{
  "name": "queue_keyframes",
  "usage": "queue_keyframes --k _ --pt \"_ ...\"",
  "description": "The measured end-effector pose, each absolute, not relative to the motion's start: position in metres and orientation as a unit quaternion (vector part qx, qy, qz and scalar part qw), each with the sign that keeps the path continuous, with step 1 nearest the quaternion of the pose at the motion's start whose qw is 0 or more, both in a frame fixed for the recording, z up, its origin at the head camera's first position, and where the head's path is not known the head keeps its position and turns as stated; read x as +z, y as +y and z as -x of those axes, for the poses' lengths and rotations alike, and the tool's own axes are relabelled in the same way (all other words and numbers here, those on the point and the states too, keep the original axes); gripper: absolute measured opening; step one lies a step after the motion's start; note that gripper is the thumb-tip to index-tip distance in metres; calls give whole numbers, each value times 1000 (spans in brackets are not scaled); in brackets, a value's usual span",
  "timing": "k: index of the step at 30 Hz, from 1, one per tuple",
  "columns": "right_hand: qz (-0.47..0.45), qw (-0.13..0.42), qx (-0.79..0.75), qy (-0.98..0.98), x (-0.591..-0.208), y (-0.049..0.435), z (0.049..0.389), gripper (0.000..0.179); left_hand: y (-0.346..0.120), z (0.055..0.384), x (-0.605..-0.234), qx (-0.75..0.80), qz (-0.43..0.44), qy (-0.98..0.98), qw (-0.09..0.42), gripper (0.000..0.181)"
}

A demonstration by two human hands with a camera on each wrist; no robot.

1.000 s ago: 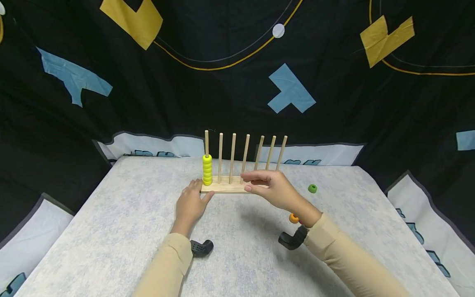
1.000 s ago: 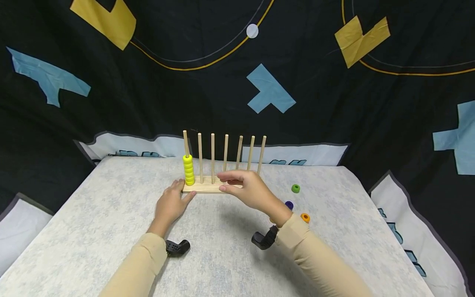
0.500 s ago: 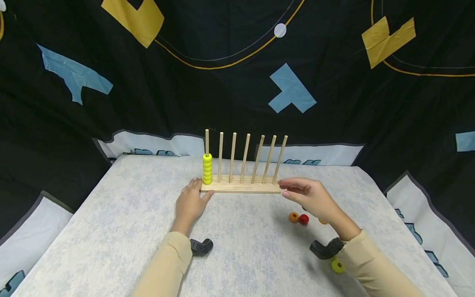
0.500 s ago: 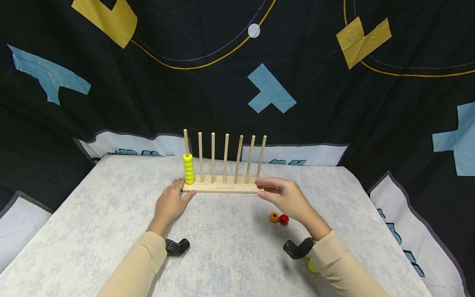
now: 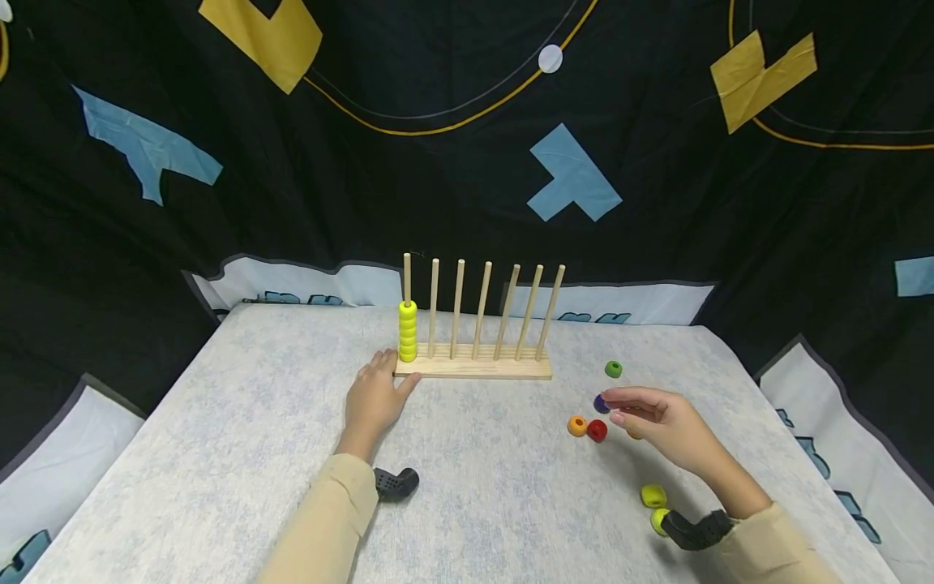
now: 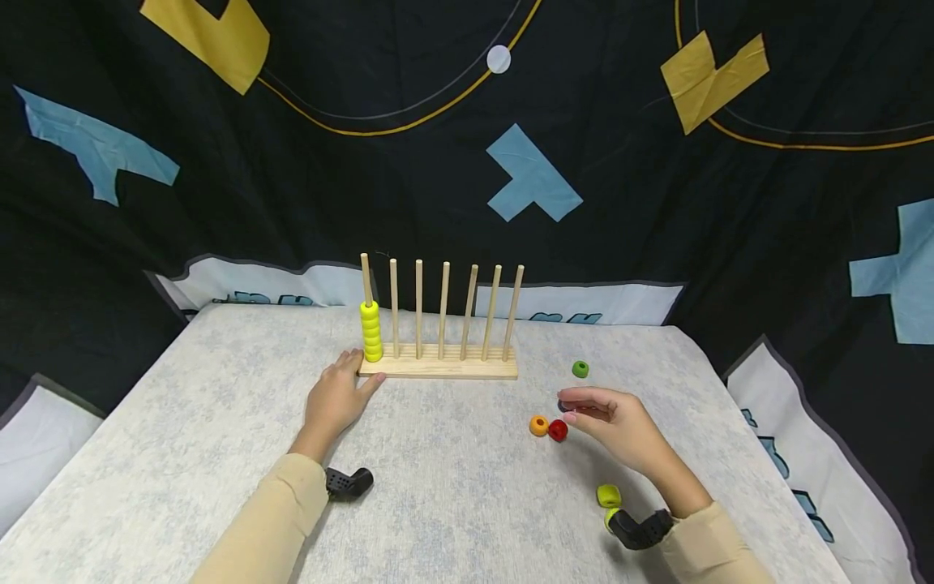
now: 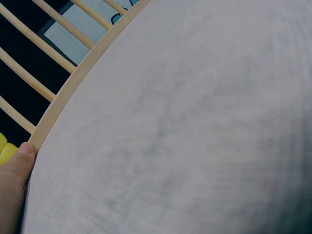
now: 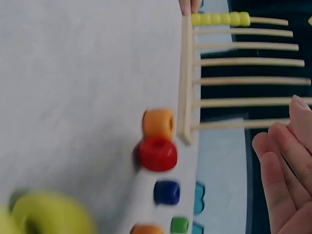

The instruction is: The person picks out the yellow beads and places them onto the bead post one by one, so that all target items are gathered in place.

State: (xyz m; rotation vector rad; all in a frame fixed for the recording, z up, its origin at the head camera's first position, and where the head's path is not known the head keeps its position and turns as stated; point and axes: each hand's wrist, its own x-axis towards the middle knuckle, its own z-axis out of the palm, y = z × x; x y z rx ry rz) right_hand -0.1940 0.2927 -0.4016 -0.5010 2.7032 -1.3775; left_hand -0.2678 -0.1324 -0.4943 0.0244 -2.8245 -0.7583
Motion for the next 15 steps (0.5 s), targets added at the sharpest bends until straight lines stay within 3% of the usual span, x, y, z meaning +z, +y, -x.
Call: queue_keyframes --k 6,15 --pt "156 56 -432 887 -410 318 182 37 -132 268 -494 -255 -9 -961 108 74" --pt "151 165 -421 879 -422 345 166 39 -132 269 -495 -255 -11 -961 105 75"
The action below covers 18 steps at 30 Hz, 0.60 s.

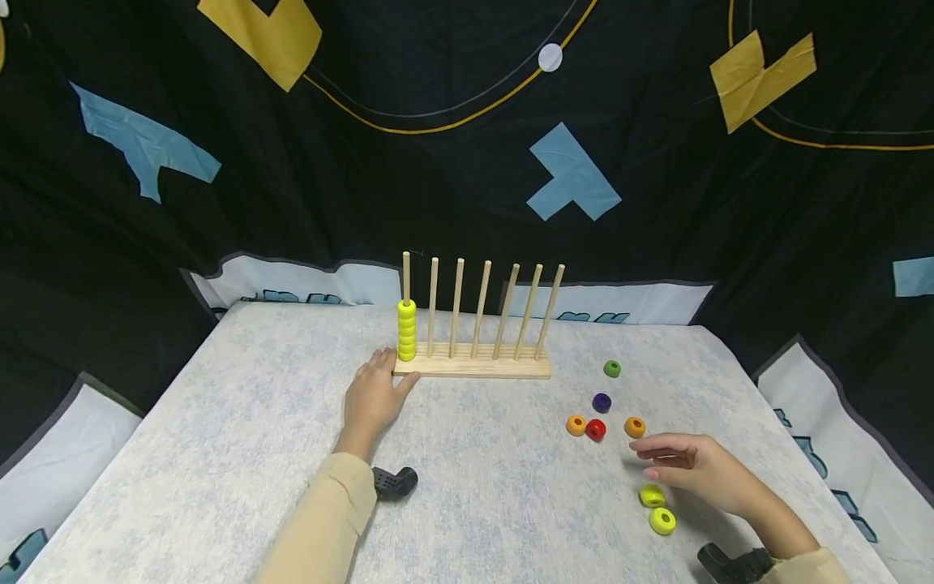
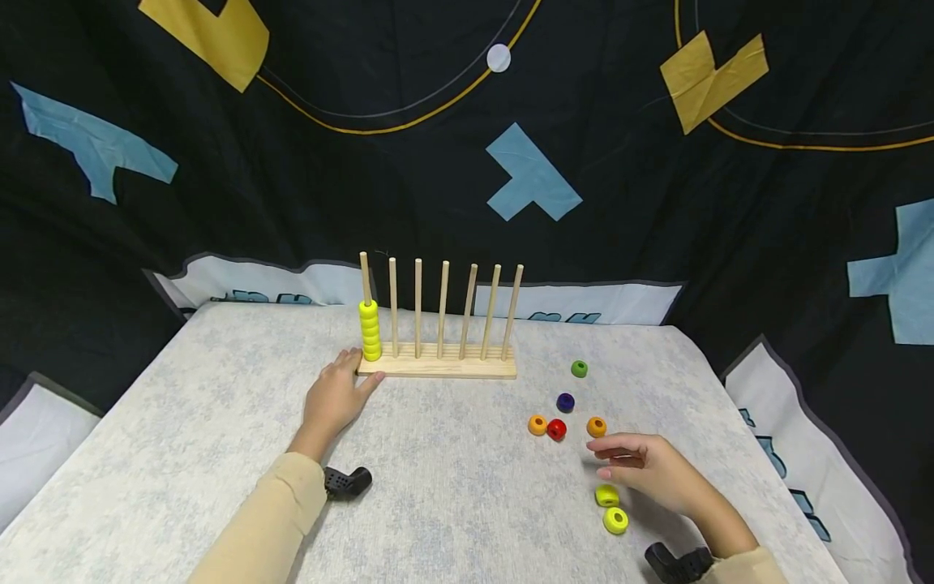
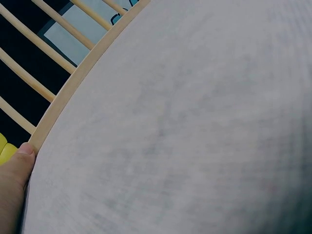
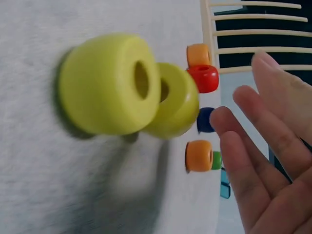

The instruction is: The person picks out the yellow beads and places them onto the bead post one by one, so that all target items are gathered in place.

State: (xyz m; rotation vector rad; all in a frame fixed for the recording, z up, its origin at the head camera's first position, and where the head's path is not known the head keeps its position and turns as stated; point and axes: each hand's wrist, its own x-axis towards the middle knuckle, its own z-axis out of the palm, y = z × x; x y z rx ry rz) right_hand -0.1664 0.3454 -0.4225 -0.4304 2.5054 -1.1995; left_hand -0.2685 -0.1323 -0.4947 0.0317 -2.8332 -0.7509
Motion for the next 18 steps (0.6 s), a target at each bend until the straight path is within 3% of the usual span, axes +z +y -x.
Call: queue_keyframes --k 9,18 --pt "162 202 -445 857 -438 354 159 37 -132 268 -495 -256 -14 -961 104 75" --pt "138 185 -415 880 -441 353 160 27 -132 269 -495 -255 -12 -961 102 75"
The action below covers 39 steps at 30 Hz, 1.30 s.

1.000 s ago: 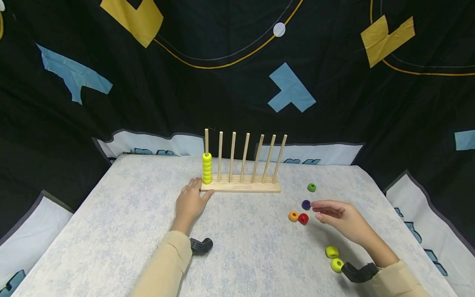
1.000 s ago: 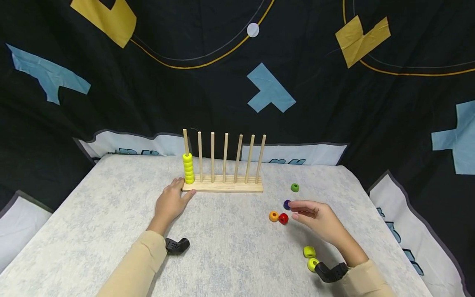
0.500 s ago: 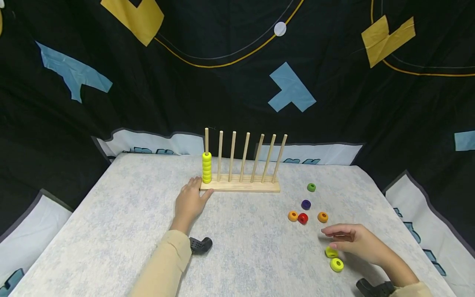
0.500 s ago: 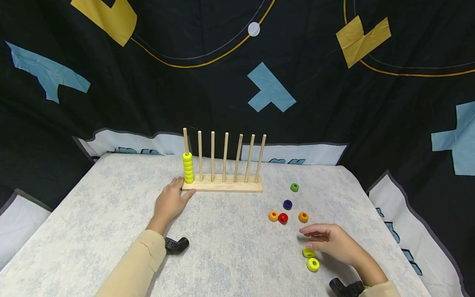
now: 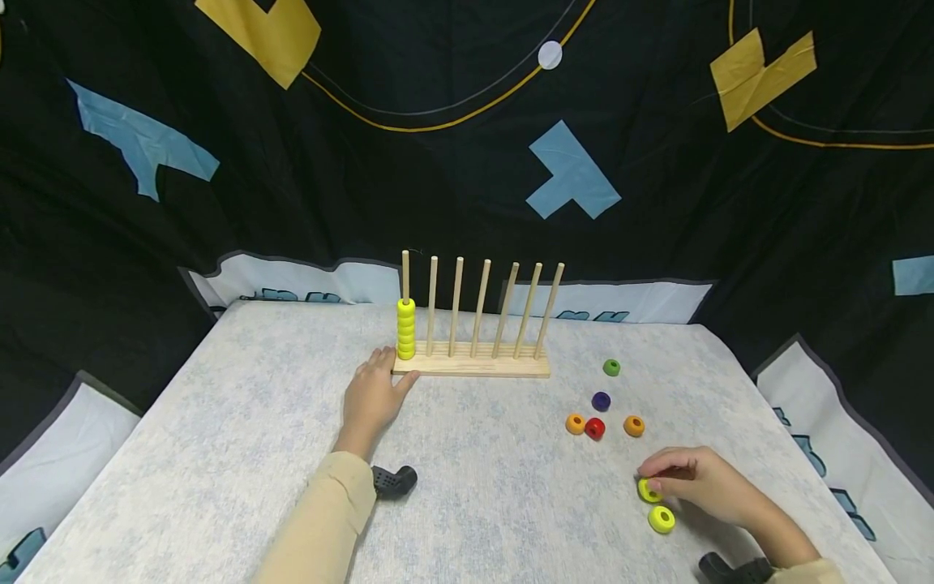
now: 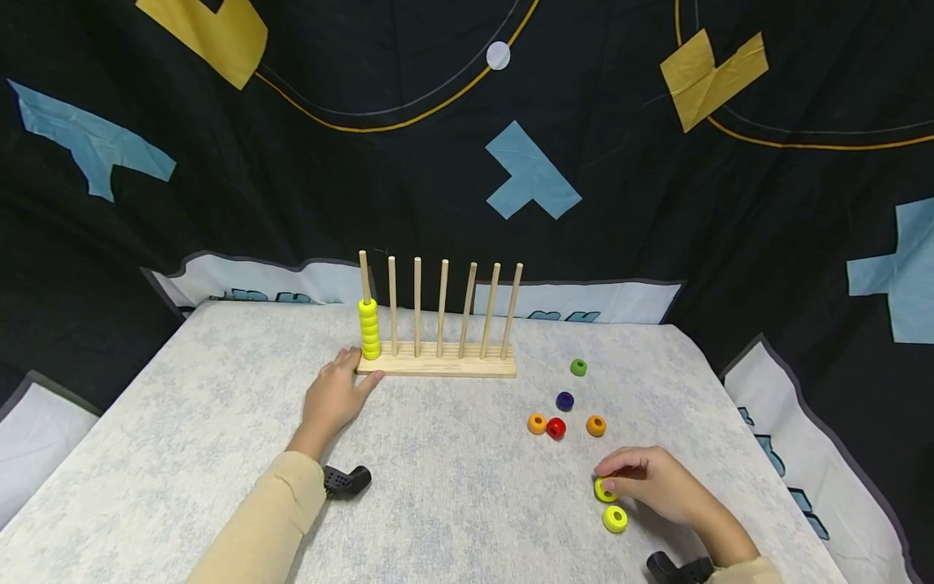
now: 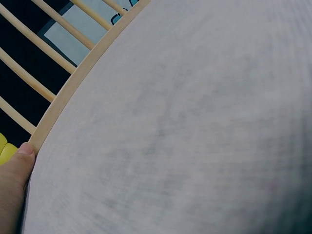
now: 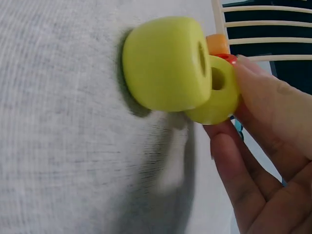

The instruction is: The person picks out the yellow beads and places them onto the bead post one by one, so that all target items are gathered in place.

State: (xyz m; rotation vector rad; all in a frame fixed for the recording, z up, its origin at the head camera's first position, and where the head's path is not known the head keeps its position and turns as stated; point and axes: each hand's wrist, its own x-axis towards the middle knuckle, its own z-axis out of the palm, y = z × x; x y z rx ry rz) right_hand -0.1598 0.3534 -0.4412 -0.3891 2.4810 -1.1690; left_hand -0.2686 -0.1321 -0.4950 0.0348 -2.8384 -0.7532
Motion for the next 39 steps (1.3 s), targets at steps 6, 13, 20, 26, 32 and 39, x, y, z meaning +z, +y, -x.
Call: queue_keyframes --k 6,13,20,26,32,39 --pt "114 157 -376 906 -442 350 162 25 -132 268 -495 -260 -10 -960 102 75" --pt "100 139 -357 918 -445 350 165 23 -132 267 -496 -262 -10 -959 104 75" --pt "88 135 -362 918 -447 348 166 23 -133 267 -497 -262 -9 -959 107 75" --pt "89 140 -361 917 -449 349 166 24 -132 268 -497 -261 -9 -960 105 75" --pt "101 160 -375 908 -447 353 165 30 -132 268 -496 -259 -10 -960 106 75" --pt "109 185 -397 892 -446 356 162 37 -132 268 -496 -260 -10 -959 110 75"
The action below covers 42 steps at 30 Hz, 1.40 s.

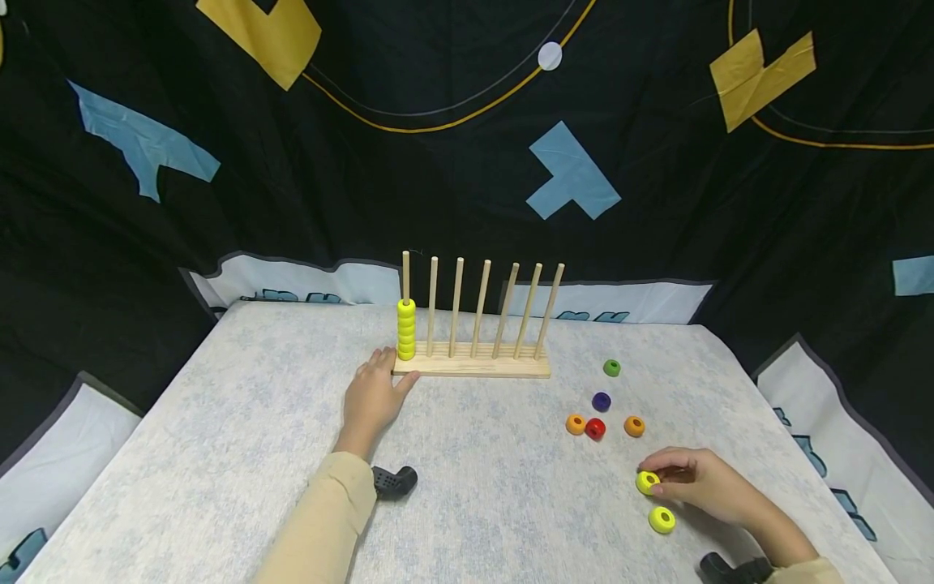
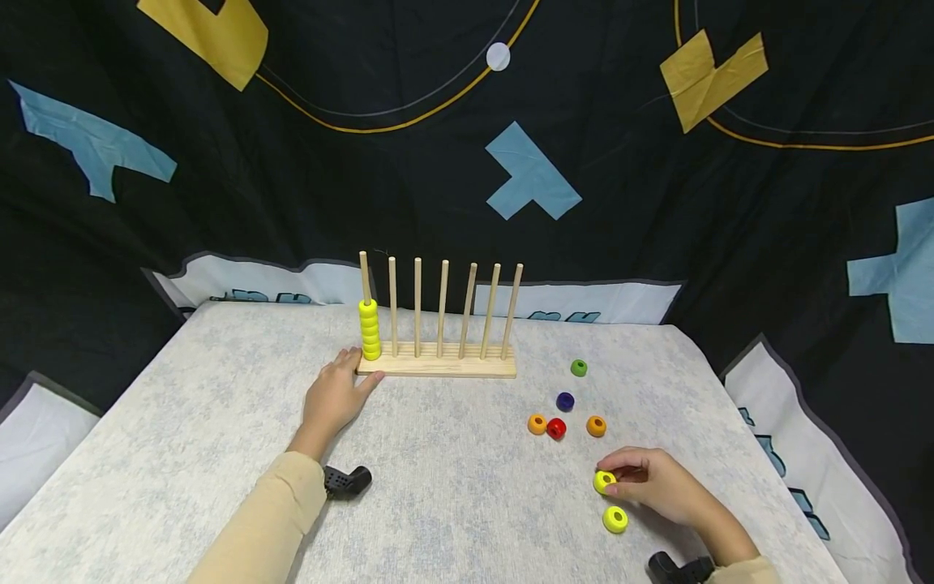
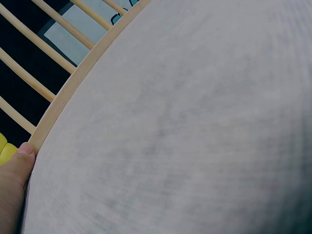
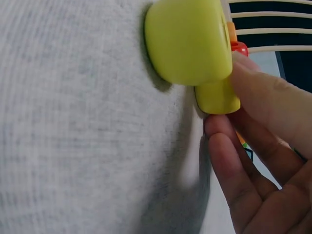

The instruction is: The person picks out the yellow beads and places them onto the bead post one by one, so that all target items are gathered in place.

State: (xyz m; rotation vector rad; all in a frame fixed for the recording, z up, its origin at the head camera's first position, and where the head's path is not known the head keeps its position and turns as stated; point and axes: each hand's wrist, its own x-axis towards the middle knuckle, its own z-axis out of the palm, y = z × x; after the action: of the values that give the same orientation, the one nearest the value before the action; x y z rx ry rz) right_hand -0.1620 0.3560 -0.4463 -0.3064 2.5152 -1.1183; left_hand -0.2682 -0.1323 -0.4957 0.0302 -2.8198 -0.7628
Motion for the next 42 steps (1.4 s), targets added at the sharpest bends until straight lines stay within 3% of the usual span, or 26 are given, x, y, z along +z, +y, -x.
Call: queue_keyframes --k 20,32,42 --pt "87 150 -373 911 -450 350 163 44 -133 269 -495 -256 -12 -961 103 75" --pt "84 3 -346 934 -444 339 172 36 -132 268 -493 -265 -7 -958 109 74" --pt "140 -51 -376 915 -438 313 184 34 -132 268 -494 -263 -6 -959 106 73"
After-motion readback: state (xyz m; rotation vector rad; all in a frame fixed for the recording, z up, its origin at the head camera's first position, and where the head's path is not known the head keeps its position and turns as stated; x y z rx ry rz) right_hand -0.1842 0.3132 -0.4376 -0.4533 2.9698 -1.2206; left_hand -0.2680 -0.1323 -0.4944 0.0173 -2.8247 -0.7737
